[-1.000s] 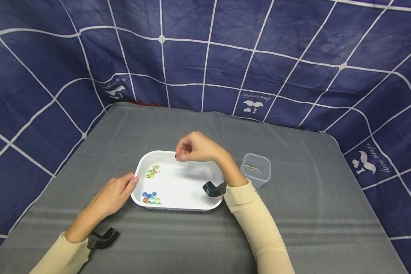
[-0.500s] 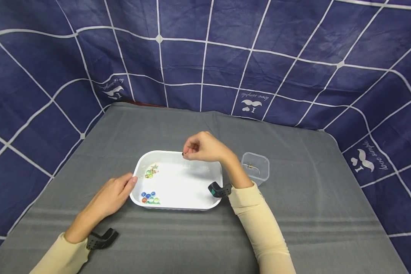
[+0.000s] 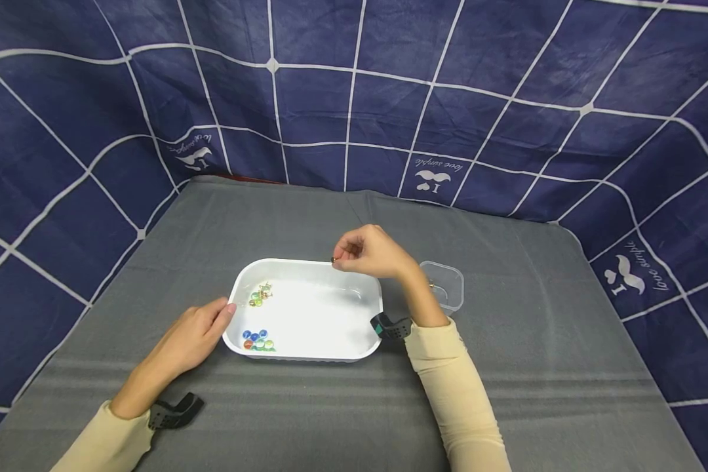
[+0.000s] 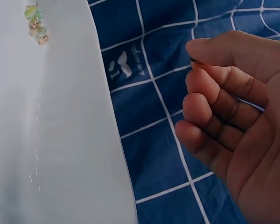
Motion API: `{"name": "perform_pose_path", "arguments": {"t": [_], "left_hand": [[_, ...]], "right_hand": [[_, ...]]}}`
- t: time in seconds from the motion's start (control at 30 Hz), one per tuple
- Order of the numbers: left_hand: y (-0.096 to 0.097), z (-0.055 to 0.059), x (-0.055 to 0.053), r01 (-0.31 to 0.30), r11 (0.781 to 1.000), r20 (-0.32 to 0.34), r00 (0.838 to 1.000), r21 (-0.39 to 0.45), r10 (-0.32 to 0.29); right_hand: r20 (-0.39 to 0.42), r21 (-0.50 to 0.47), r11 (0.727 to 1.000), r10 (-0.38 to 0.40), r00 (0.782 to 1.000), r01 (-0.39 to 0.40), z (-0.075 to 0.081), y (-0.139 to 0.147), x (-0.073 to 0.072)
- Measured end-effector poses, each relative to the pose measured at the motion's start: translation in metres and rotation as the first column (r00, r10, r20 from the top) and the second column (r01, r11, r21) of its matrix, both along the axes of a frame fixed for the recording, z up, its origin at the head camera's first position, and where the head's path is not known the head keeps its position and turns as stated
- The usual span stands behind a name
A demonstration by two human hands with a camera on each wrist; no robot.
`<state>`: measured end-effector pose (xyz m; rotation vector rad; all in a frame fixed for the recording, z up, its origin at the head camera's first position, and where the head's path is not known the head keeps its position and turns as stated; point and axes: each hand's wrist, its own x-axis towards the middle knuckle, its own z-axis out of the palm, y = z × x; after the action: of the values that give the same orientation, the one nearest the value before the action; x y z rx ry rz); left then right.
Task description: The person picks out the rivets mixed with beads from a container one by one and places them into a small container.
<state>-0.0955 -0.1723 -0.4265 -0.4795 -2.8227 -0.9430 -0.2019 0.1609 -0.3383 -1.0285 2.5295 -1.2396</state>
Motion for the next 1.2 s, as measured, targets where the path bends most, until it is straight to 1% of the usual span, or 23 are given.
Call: {"name": "perform_pose_path", "arguments": {"t": [0.4, 0.6, 0.9, 1.07, 1.2], "left_hand": [[0.0, 0.0, 0.001, -0.004, 1.0, 0.008, 1.0, 0.002, 0.004], [0.0, 0.0, 0.0, -0.002, 1.0, 0.017, 1.0, 0.003, 0.002], [0.001, 0.0, 0.0, -0.004, 1.0, 0.019, 1.0, 0.005, 0.004], [0.002, 0.001, -0.001, -0.007, 1.0, 0.016, 1.0, 0.006, 0.007], [0.002, 0.003, 0.0, -0.008, 1.0, 0.013, 1.0, 0.008, 0.008]], "right_hand": [[-0.006, -0.011, 0.999, -0.044, 0.999, 0.043, -0.004, 0.022, 0.001], [0.02, -0.02, 0.997, -0.071, 0.997, 0.072, -0.007, 0.033, 0.002], [0.072, -0.036, 0.988, -0.146, 0.987, 0.149, -0.006, 0.05, 0.007], [0.074, -0.033, 0.981, -0.189, 0.979, 0.192, -0.007, 0.061, 0.009], [0.069, -0.035, 0.977, -0.206, 0.976, 0.208, -0.006, 0.068, 0.01]]}}
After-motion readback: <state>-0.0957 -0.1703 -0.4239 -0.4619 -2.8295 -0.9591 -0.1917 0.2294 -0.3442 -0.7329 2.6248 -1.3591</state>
